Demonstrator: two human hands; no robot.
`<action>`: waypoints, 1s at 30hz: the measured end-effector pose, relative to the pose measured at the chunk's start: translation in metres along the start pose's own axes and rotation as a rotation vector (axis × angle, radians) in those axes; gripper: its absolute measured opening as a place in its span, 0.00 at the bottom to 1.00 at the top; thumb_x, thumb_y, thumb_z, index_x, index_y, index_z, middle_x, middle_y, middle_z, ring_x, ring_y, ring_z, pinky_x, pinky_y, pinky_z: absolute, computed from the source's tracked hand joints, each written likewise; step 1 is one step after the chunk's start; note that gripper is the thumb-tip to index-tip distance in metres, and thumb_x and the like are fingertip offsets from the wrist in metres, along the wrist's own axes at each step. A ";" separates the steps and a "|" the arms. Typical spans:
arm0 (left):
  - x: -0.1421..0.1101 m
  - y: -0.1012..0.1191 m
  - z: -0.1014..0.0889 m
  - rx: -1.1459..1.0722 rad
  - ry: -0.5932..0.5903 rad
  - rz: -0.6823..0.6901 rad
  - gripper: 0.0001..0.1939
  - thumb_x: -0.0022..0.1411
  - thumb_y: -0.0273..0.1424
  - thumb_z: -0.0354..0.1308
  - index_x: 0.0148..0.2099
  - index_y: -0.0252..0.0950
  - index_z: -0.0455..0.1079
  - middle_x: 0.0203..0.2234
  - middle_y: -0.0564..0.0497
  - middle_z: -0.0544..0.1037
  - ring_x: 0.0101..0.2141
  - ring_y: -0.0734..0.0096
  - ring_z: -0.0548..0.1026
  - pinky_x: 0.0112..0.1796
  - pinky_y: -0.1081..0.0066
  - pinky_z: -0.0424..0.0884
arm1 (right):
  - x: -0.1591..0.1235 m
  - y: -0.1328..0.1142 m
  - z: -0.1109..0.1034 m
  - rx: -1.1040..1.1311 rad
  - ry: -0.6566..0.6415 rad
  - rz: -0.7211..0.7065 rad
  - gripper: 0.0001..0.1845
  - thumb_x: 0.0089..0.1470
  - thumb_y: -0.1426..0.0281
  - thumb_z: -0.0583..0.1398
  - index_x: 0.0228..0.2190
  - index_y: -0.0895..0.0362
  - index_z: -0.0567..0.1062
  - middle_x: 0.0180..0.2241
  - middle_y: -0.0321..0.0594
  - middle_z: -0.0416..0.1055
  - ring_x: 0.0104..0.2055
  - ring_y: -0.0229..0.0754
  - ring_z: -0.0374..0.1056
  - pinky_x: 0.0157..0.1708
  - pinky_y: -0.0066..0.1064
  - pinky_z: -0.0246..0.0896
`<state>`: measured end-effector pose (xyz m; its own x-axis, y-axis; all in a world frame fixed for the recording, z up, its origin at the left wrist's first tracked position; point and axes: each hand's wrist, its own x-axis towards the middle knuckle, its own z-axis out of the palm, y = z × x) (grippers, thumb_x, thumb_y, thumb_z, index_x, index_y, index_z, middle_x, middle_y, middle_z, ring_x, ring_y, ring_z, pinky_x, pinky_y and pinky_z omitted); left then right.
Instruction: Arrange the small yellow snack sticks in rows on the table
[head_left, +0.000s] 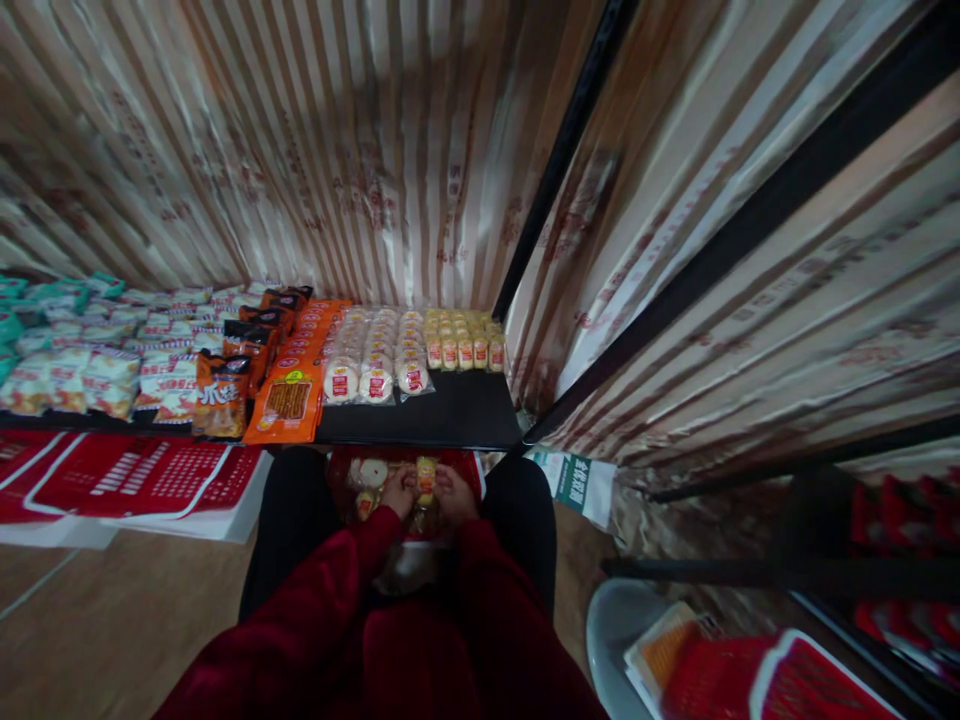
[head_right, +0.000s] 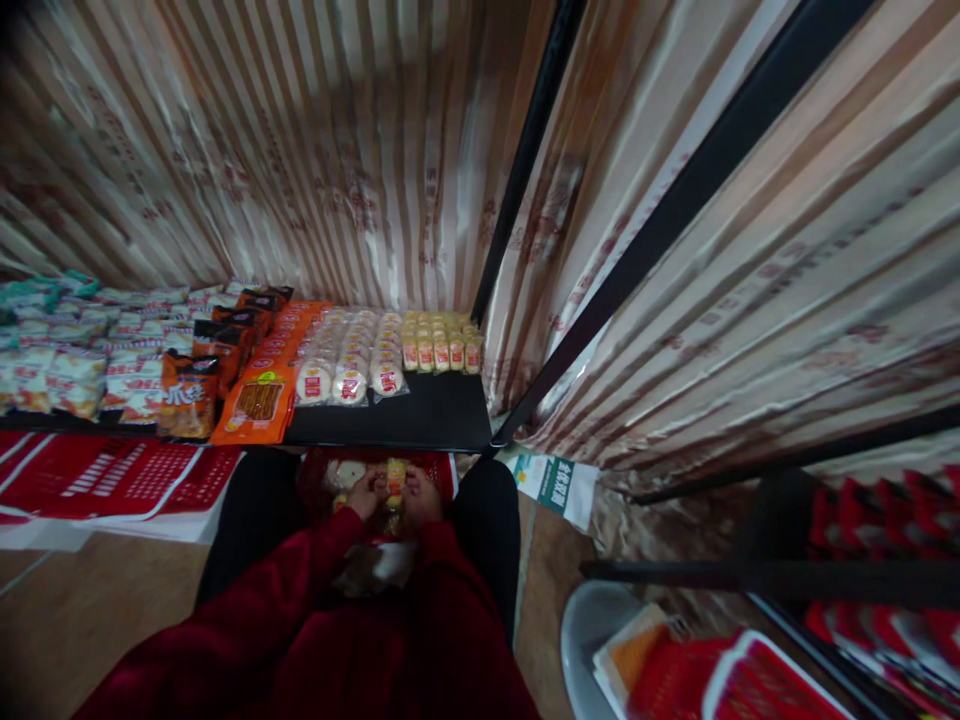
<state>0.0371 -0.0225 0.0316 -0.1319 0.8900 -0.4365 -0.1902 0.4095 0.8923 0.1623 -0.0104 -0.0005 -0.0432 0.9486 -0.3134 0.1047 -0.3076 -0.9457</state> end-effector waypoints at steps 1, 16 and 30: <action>0.000 0.002 0.001 0.001 0.009 -0.012 0.14 0.36 0.16 0.58 0.29 0.34 0.68 0.17 0.59 0.67 0.21 0.80 0.65 0.27 0.78 0.64 | 0.000 -0.002 -0.002 -0.015 0.009 -0.006 0.19 0.38 0.76 0.55 0.37 0.55 0.70 0.32 0.38 0.74 0.35 0.39 0.71 0.37 0.31 0.68; -0.005 0.029 0.011 0.024 -0.104 0.091 0.15 0.37 0.21 0.60 0.34 0.33 0.71 0.20 0.56 0.71 0.23 0.79 0.68 0.28 0.77 0.64 | -0.015 -0.040 -0.020 -0.131 0.079 -0.178 0.19 0.43 0.67 0.57 0.41 0.53 0.74 0.30 0.36 0.73 0.30 0.37 0.70 0.34 0.30 0.69; 0.004 0.061 0.028 0.020 -0.072 0.098 0.15 0.39 0.21 0.60 0.34 0.33 0.68 0.17 0.60 0.66 0.17 0.83 0.63 0.21 0.79 0.61 | -0.003 -0.063 -0.027 -0.220 0.121 -0.289 0.14 0.47 0.67 0.57 0.38 0.54 0.74 0.33 0.38 0.73 0.33 0.39 0.70 0.37 0.33 0.67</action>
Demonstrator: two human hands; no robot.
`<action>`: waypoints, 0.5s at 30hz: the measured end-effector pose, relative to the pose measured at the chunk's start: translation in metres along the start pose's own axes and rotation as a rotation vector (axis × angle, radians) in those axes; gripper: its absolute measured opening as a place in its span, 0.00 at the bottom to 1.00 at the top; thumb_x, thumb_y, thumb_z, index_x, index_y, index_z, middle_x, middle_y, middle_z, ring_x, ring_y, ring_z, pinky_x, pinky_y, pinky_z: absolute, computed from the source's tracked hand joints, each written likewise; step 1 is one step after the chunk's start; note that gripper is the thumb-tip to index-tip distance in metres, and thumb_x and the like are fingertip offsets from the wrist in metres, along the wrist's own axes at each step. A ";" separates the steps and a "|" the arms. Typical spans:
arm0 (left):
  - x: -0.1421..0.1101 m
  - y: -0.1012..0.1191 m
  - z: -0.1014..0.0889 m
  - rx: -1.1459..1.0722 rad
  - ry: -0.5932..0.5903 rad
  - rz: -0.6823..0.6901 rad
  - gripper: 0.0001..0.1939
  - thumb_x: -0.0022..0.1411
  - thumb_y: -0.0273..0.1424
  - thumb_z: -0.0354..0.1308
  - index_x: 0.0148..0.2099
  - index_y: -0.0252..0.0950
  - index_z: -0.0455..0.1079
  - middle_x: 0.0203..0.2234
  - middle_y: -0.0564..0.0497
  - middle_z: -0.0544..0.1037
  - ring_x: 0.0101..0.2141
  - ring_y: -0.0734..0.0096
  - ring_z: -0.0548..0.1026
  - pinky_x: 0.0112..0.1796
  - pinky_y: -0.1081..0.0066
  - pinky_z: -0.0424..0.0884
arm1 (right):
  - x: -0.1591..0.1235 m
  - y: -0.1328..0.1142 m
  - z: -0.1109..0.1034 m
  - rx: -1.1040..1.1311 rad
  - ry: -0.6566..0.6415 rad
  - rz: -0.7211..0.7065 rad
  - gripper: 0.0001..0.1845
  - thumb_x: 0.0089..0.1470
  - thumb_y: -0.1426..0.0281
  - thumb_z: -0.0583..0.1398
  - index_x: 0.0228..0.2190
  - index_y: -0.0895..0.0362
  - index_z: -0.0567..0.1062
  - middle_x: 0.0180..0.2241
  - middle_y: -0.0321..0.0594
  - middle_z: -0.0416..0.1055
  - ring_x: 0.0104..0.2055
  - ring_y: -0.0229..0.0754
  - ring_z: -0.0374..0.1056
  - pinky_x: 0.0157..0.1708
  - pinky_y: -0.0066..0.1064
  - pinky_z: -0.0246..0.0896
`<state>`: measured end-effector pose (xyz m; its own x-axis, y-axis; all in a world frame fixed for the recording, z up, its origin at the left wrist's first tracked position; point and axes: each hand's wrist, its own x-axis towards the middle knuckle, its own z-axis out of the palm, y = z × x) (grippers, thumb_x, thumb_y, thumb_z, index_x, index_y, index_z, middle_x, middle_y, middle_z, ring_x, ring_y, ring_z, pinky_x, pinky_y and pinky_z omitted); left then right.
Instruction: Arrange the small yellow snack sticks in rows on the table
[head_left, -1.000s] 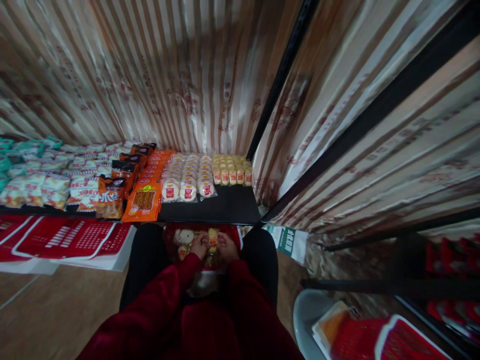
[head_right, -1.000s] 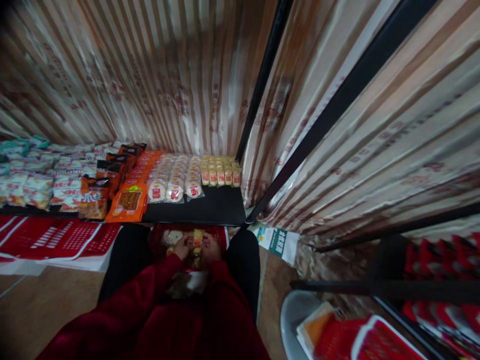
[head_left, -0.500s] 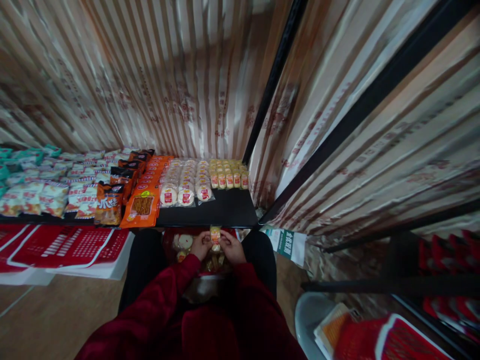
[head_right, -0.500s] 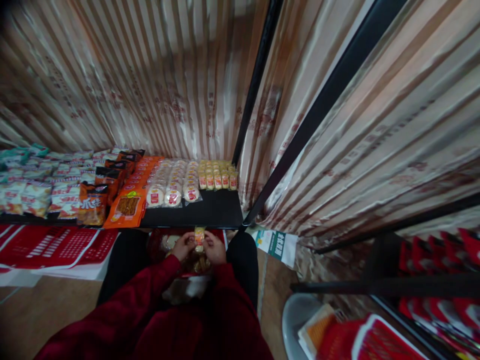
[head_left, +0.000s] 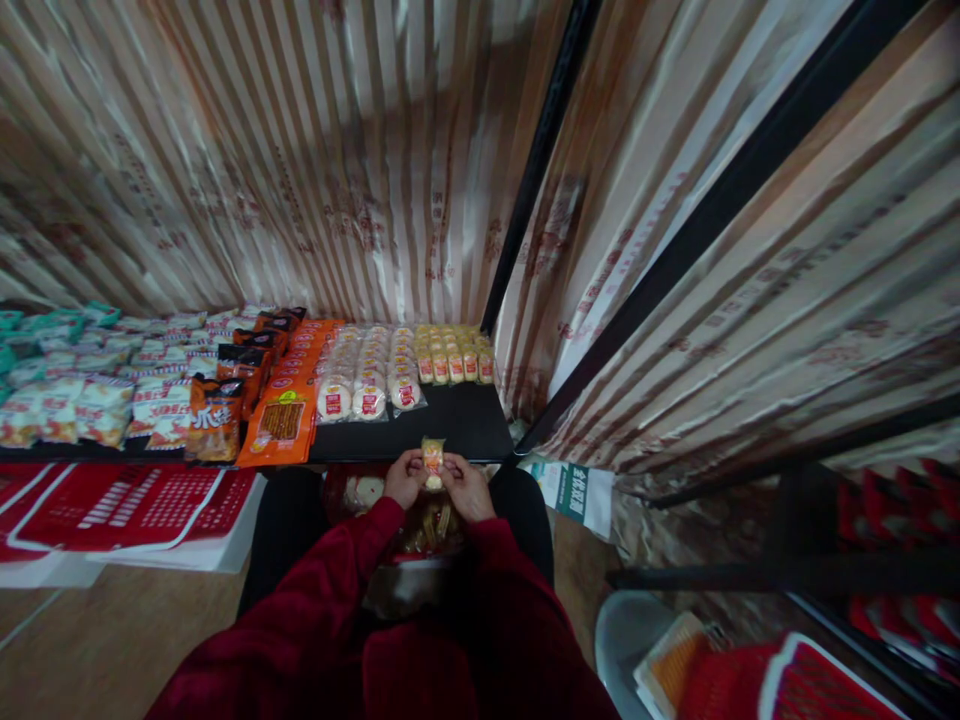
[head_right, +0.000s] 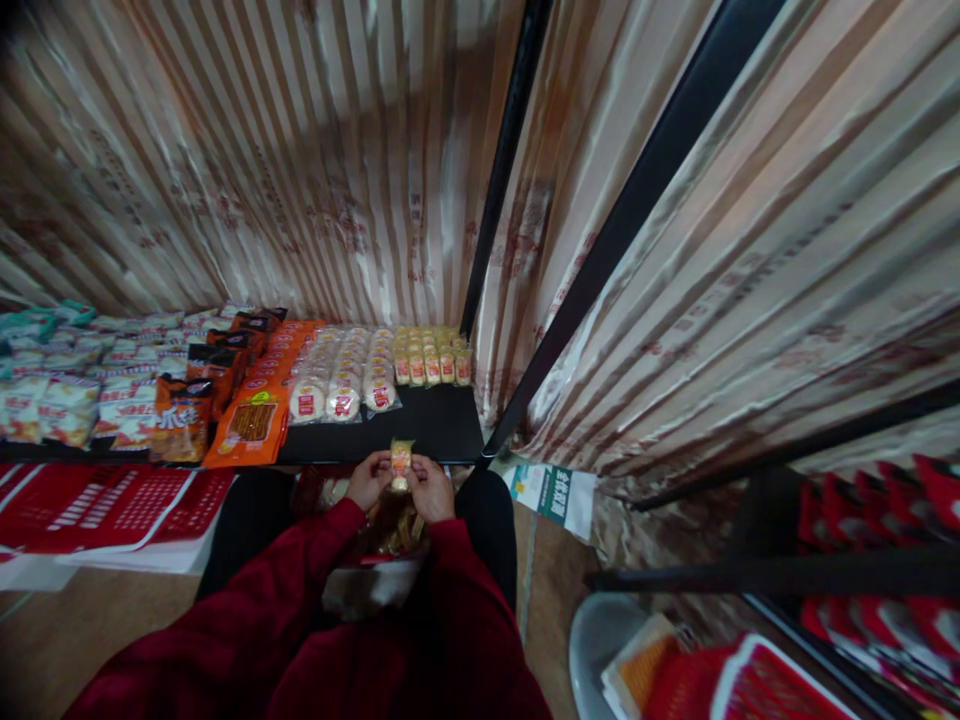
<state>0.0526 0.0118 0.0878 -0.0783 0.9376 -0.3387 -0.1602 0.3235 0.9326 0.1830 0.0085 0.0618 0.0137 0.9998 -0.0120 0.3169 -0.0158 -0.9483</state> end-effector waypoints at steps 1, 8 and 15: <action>0.002 0.002 0.001 -0.005 0.006 0.000 0.15 0.39 0.21 0.59 0.35 0.33 0.68 0.17 0.60 0.66 0.17 0.83 0.62 0.21 0.79 0.60 | 0.001 -0.001 0.000 -0.021 0.006 -0.008 0.14 0.46 0.67 0.57 0.38 0.54 0.74 0.33 0.38 0.72 0.33 0.39 0.69 0.37 0.33 0.67; 0.016 0.004 0.009 0.034 0.067 0.069 0.13 0.41 0.18 0.58 0.33 0.33 0.64 0.18 0.61 0.66 0.17 0.85 0.62 0.20 0.81 0.61 | 0.008 -0.016 -0.004 -0.132 0.060 -0.043 0.16 0.46 0.68 0.56 0.40 0.56 0.73 0.33 0.40 0.69 0.30 0.38 0.68 0.35 0.31 0.66; 0.036 0.004 0.017 0.109 0.079 0.153 0.11 0.45 0.19 0.58 0.34 0.34 0.64 0.22 0.57 0.69 0.20 0.81 0.66 0.25 0.78 0.65 | 0.028 -0.026 -0.008 -0.168 0.092 -0.061 0.13 0.46 0.71 0.56 0.37 0.57 0.72 0.33 0.40 0.70 0.30 0.38 0.68 0.33 0.31 0.66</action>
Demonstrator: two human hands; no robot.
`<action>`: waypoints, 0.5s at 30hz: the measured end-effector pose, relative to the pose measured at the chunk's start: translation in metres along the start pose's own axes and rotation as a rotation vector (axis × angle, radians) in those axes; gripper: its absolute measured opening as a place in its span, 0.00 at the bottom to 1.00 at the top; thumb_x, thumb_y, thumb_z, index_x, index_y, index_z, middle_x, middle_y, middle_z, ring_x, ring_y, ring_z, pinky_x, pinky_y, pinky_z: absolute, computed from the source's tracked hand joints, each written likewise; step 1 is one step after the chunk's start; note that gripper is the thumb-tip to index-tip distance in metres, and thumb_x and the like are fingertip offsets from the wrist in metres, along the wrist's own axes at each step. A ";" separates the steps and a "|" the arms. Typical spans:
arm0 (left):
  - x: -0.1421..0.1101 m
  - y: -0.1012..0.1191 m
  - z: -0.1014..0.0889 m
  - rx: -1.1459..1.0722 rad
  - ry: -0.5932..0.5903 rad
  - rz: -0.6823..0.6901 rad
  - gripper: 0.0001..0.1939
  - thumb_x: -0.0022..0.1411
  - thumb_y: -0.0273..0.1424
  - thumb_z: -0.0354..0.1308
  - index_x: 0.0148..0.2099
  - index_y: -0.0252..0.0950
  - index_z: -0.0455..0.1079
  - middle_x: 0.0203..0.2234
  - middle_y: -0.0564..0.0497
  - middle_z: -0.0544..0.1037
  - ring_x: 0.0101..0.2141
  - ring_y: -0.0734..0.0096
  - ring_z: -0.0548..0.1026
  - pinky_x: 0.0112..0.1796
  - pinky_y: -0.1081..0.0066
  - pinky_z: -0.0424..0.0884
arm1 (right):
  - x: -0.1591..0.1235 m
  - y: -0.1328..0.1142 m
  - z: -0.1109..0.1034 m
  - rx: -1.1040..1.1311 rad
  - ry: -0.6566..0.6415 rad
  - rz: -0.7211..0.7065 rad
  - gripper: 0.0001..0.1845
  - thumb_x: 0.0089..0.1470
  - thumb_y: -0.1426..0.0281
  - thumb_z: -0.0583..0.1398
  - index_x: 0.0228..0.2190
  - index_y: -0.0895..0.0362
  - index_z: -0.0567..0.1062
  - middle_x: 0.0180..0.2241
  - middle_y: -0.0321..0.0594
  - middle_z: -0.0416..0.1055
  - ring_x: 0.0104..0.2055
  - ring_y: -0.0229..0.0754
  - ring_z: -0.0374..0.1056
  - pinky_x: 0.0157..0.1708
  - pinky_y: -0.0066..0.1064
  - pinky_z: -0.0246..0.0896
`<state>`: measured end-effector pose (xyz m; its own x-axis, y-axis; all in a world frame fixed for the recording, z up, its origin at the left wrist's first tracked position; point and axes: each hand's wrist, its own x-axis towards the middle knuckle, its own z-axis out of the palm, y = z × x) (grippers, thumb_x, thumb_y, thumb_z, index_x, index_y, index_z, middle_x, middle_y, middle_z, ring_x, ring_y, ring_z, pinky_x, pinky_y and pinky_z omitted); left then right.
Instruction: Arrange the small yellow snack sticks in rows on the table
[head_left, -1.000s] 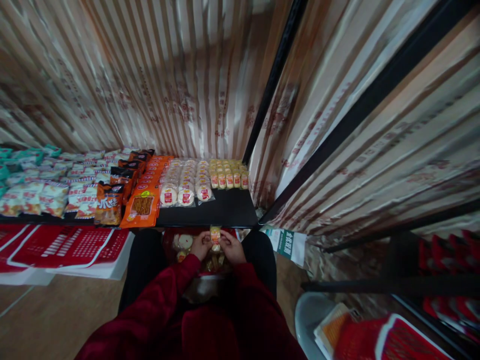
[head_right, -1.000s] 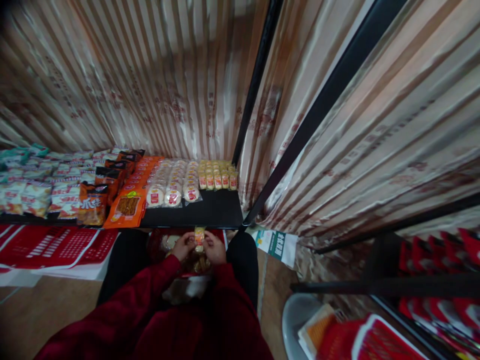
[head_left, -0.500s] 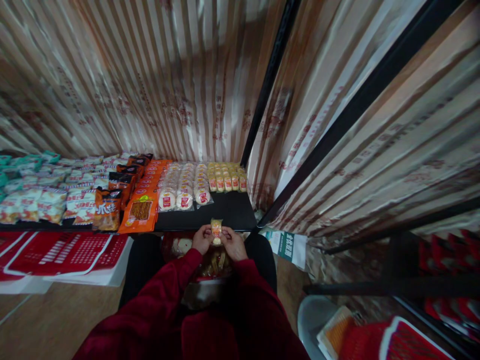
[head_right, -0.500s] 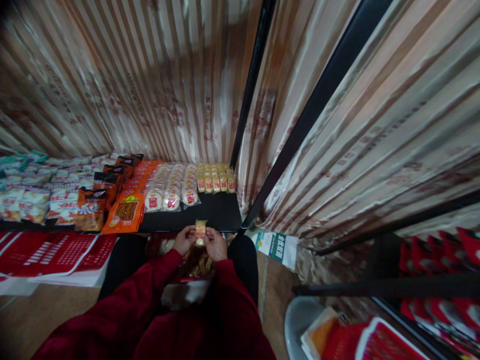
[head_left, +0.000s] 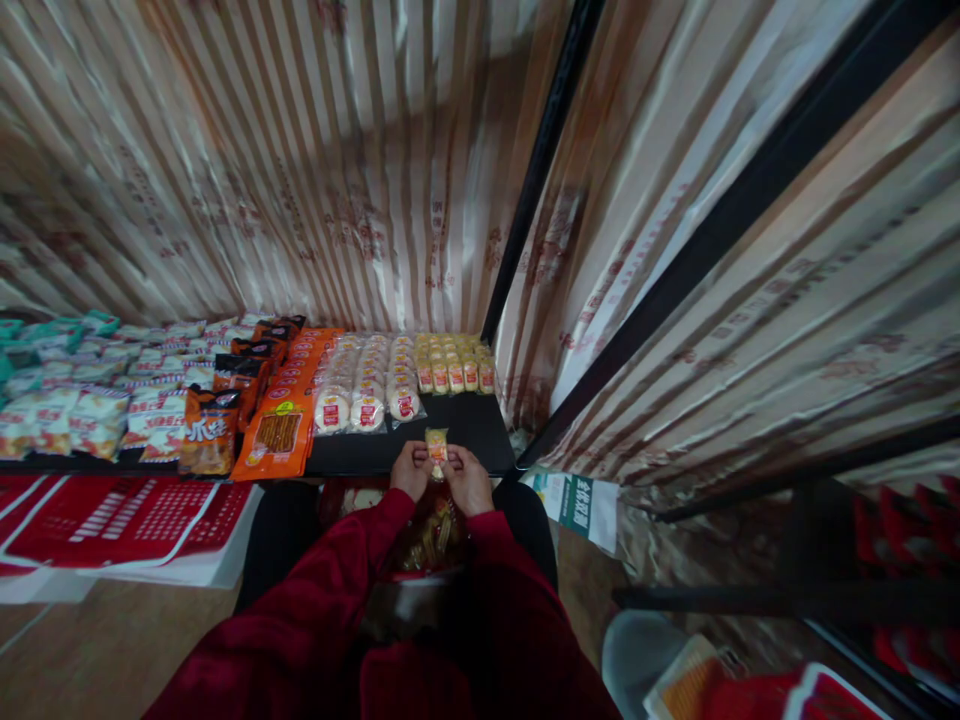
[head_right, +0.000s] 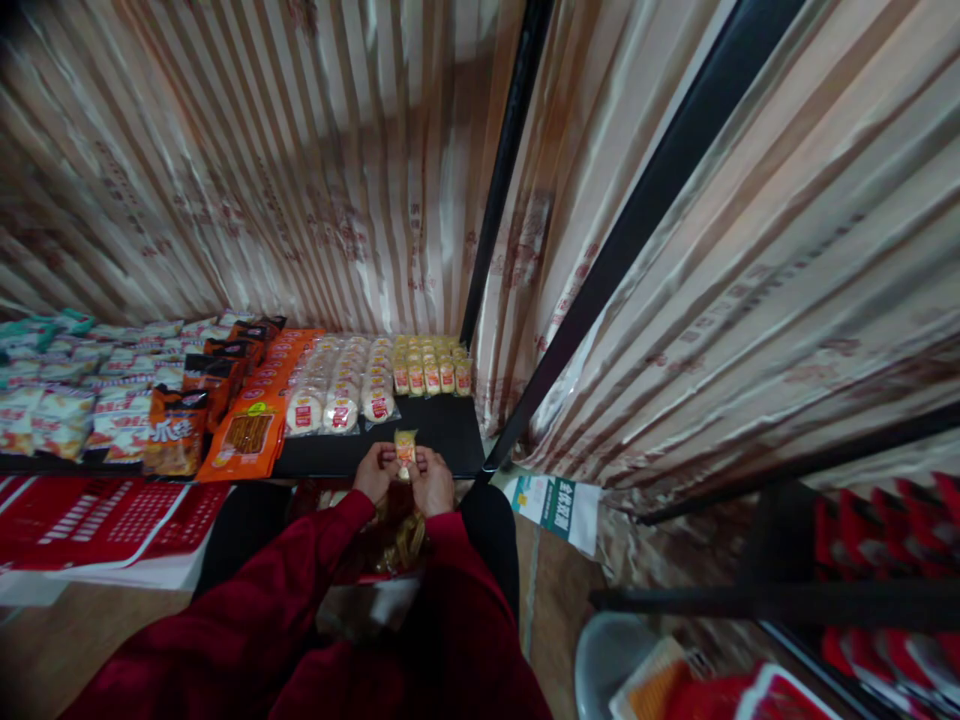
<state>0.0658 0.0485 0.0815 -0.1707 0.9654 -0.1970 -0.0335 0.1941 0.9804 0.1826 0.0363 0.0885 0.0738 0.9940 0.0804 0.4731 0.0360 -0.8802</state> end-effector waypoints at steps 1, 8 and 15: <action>0.003 0.000 0.001 0.017 -0.002 0.017 0.12 0.45 0.19 0.58 0.34 0.34 0.65 0.23 0.56 0.69 0.21 0.81 0.67 0.26 0.77 0.66 | 0.003 0.000 0.000 0.010 0.005 0.003 0.13 0.46 0.71 0.56 0.36 0.57 0.71 0.33 0.40 0.70 0.30 0.38 0.68 0.33 0.31 0.66; 0.017 0.014 0.007 0.435 0.071 0.122 0.14 0.48 0.19 0.55 0.40 0.33 0.70 0.29 0.52 0.71 0.30 0.76 0.69 0.38 0.74 0.66 | 0.022 0.004 0.004 -0.028 0.081 -0.012 0.11 0.44 0.75 0.56 0.34 0.57 0.69 0.33 0.39 0.70 0.30 0.37 0.68 0.35 0.31 0.66; 0.022 0.029 0.016 0.571 0.049 0.122 0.20 0.52 0.20 0.50 0.47 0.33 0.69 0.34 0.48 0.72 0.36 0.73 0.70 0.42 0.72 0.66 | 0.040 0.009 0.007 -0.087 0.162 -0.041 0.10 0.44 0.76 0.55 0.33 0.57 0.68 0.34 0.40 0.68 0.33 0.38 0.68 0.36 0.32 0.67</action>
<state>0.0768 0.0784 0.1055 -0.1863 0.9801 -0.0689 0.5227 0.1582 0.8377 0.1836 0.0775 0.0805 0.1898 0.9621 0.1956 0.5526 0.0599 -0.8313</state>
